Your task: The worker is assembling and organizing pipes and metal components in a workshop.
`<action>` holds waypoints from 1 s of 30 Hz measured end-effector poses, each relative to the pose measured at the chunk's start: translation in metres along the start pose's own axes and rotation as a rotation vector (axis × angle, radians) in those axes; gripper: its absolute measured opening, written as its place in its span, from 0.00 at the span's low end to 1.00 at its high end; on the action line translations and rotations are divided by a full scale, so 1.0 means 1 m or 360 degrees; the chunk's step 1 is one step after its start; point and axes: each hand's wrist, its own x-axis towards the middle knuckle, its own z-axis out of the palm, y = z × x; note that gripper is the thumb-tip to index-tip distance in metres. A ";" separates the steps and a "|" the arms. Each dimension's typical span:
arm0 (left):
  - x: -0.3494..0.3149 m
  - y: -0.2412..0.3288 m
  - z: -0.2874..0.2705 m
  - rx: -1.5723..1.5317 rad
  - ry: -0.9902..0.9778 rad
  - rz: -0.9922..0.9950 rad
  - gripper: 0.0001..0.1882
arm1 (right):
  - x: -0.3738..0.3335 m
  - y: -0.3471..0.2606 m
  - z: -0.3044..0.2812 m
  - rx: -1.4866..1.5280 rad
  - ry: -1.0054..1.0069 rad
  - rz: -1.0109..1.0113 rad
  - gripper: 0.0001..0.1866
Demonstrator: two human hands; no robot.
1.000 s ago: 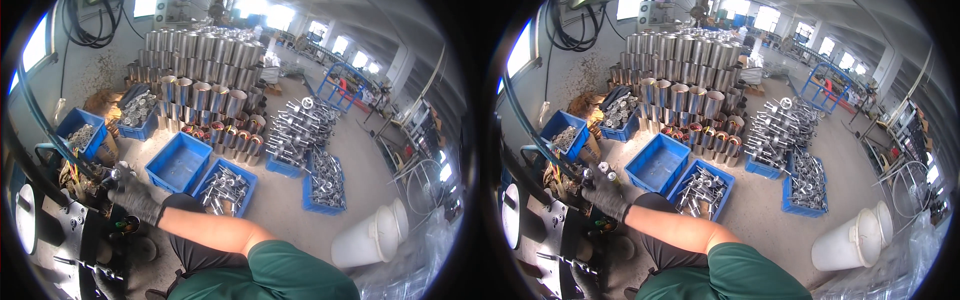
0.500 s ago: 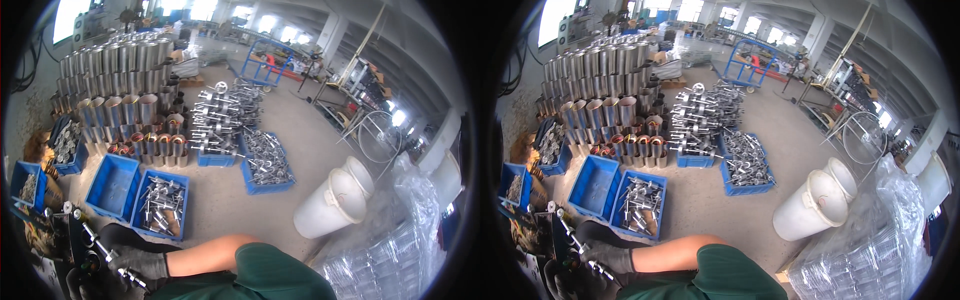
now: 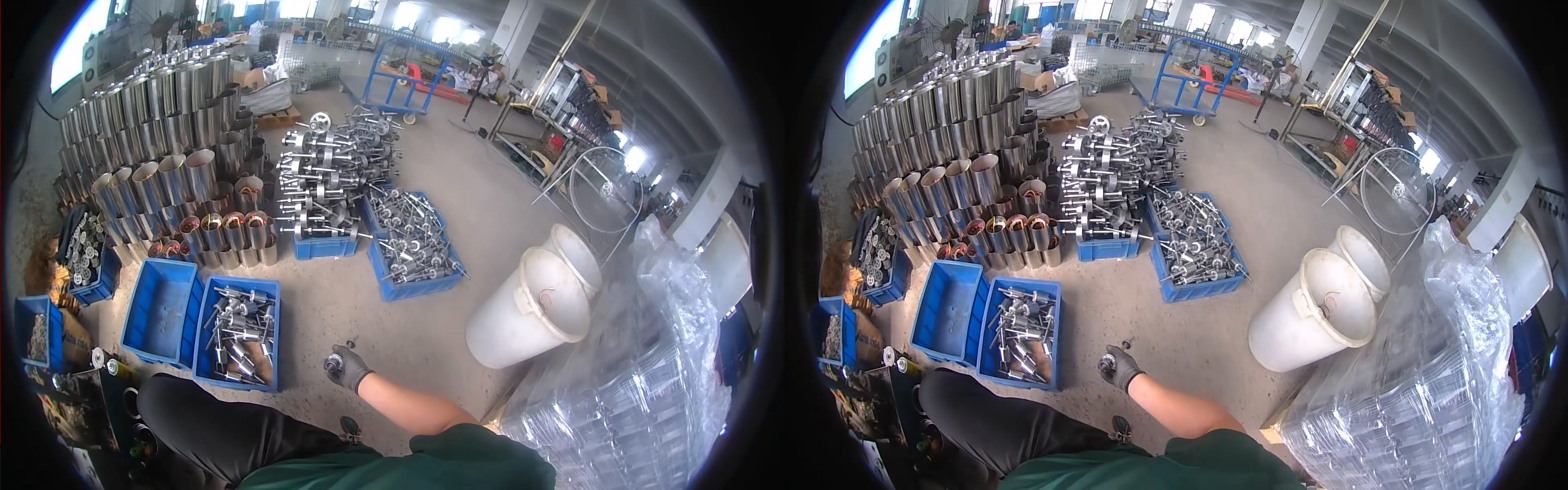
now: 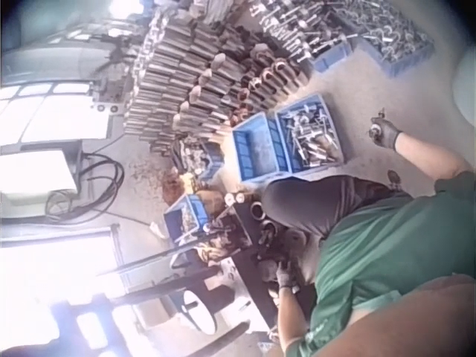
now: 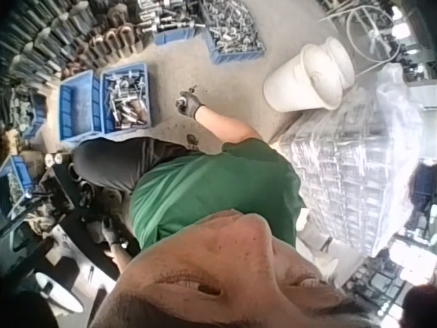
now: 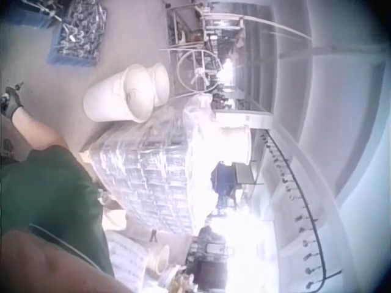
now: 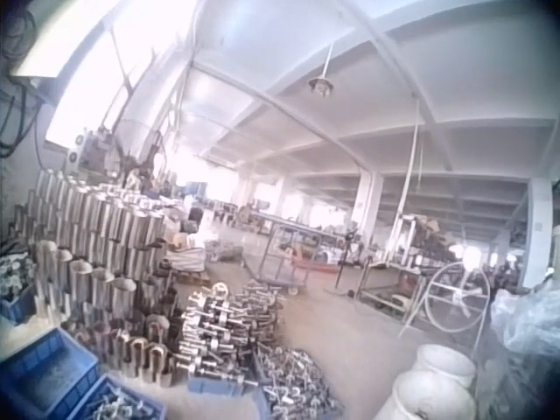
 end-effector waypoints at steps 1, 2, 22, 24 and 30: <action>-0.009 -0.013 -0.012 0.1235 0.0188 0.0379 0.25 | 0.016 0.008 -0.016 0.0122 0.0048 -0.0002 0.12; -0.011 -0.017 -0.018 0.1269 0.0194 0.0412 0.25 | 0.029 0.013 -0.029 0.0231 0.0203 -0.0024 0.12; -0.043 -0.039 -0.046 0.1913 0.0292 0.0422 0.23 | 0.082 -0.371 0.028 0.0333 0.0478 -0.1730 0.20; -0.048 -0.041 -0.034 0.1442 0.0459 0.0224 0.26 | 0.084 -0.403 0.026 0.0196 0.0538 -0.2002 0.26; -0.069 -0.020 0.016 0.1132 0.0415 0.0485 0.14 | 0.161 -0.312 0.011 -0.0545 0.0520 -0.1855 0.26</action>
